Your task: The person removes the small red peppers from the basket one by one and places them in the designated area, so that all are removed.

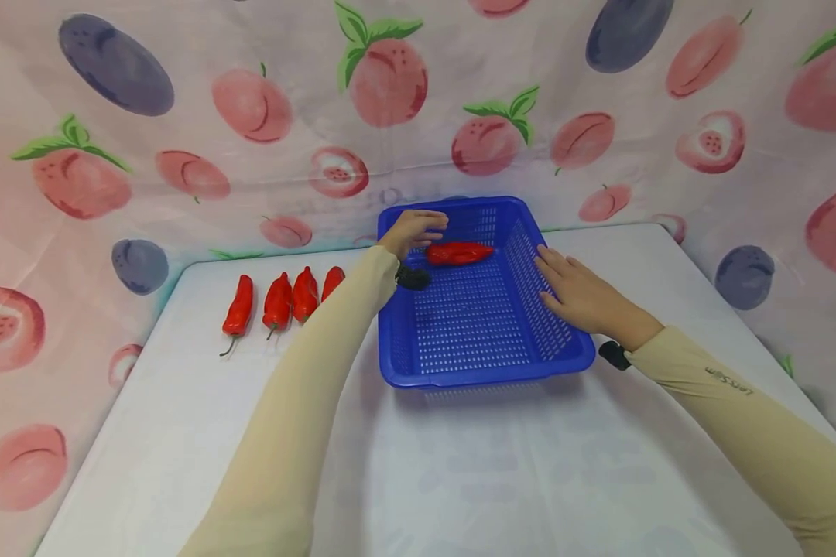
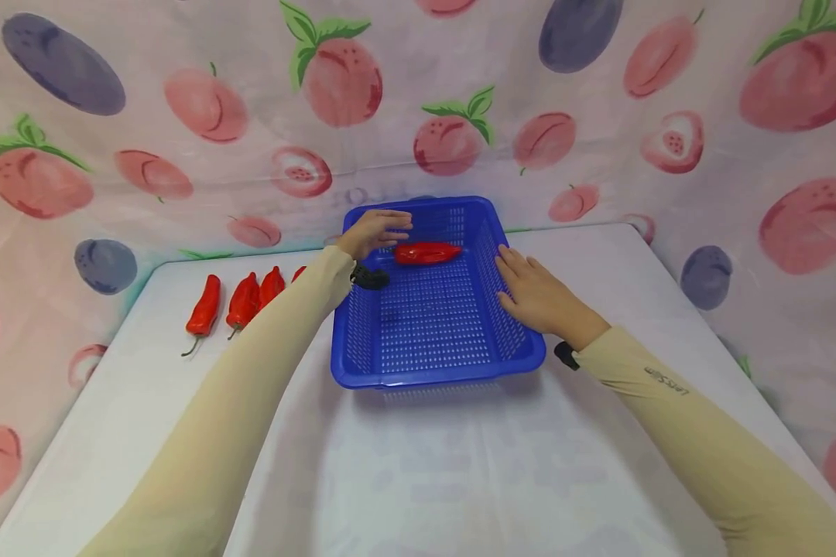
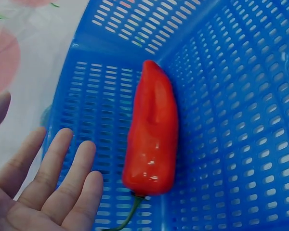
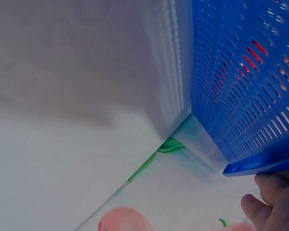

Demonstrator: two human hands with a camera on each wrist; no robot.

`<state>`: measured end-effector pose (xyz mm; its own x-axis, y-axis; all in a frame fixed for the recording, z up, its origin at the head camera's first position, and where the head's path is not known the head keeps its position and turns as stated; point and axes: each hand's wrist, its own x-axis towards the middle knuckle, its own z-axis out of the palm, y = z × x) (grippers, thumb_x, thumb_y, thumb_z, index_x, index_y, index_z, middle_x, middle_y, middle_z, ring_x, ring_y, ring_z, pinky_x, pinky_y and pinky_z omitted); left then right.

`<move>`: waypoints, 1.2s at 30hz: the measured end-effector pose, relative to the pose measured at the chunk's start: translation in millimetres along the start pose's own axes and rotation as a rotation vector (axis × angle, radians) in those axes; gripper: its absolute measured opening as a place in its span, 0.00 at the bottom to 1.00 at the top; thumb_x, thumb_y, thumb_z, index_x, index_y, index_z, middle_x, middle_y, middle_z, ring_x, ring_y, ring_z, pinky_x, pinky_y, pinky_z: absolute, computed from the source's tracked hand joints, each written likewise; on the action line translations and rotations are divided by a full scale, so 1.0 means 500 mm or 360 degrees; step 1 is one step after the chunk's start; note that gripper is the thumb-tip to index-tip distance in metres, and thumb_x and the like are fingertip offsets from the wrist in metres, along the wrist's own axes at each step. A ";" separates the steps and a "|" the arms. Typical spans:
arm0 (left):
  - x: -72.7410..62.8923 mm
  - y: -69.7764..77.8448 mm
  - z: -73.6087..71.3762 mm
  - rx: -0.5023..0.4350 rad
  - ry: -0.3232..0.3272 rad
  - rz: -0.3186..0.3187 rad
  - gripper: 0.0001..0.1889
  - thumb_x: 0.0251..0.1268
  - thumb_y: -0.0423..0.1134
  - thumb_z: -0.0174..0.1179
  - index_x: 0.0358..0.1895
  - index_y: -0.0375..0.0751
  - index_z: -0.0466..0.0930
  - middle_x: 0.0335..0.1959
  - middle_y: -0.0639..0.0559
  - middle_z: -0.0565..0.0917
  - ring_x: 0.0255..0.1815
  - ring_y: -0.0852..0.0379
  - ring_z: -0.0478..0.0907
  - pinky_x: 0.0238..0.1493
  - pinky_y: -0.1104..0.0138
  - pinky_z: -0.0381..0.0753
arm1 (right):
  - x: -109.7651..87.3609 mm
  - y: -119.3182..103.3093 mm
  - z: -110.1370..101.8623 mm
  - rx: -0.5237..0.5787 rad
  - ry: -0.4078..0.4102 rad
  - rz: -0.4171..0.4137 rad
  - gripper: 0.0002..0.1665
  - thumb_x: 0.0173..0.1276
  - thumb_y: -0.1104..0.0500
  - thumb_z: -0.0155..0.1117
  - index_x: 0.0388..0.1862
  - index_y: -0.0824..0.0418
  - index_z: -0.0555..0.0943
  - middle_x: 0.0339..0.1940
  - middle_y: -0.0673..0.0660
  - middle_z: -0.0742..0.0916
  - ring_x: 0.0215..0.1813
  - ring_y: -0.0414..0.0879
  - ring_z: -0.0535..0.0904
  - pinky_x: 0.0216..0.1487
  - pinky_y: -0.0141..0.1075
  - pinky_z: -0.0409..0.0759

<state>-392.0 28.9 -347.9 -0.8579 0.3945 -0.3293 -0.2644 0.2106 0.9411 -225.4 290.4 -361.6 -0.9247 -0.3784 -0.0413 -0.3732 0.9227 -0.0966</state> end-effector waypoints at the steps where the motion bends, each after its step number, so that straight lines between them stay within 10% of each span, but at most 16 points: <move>1: 0.003 -0.003 0.001 0.0000 0.0011 -0.0006 0.21 0.70 0.38 0.52 0.65 0.39 0.69 0.66 0.43 0.72 0.68 0.46 0.68 0.71 0.58 0.63 | 0.000 0.001 0.000 0.0000 -0.0001 0.0001 0.36 0.73 0.55 0.44 0.72 0.75 0.50 0.75 0.71 0.52 0.76 0.64 0.47 0.75 0.58 0.47; 36: 0.007 -0.028 0.009 0.0163 0.0377 -0.0201 0.26 0.64 0.38 0.58 0.64 0.35 0.67 0.60 0.39 0.77 0.58 0.46 0.77 0.63 0.58 0.74 | 0.001 0.001 0.009 0.0013 0.0041 0.0033 0.36 0.72 0.55 0.46 0.72 0.74 0.52 0.75 0.70 0.53 0.76 0.64 0.47 0.75 0.58 0.47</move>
<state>-389.5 31.4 -362.6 -0.9032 0.1420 -0.4052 -0.3402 0.3389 0.8772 -226.1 290.4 -365.9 -0.9340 -0.3569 -0.0177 -0.3533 0.9297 -0.1041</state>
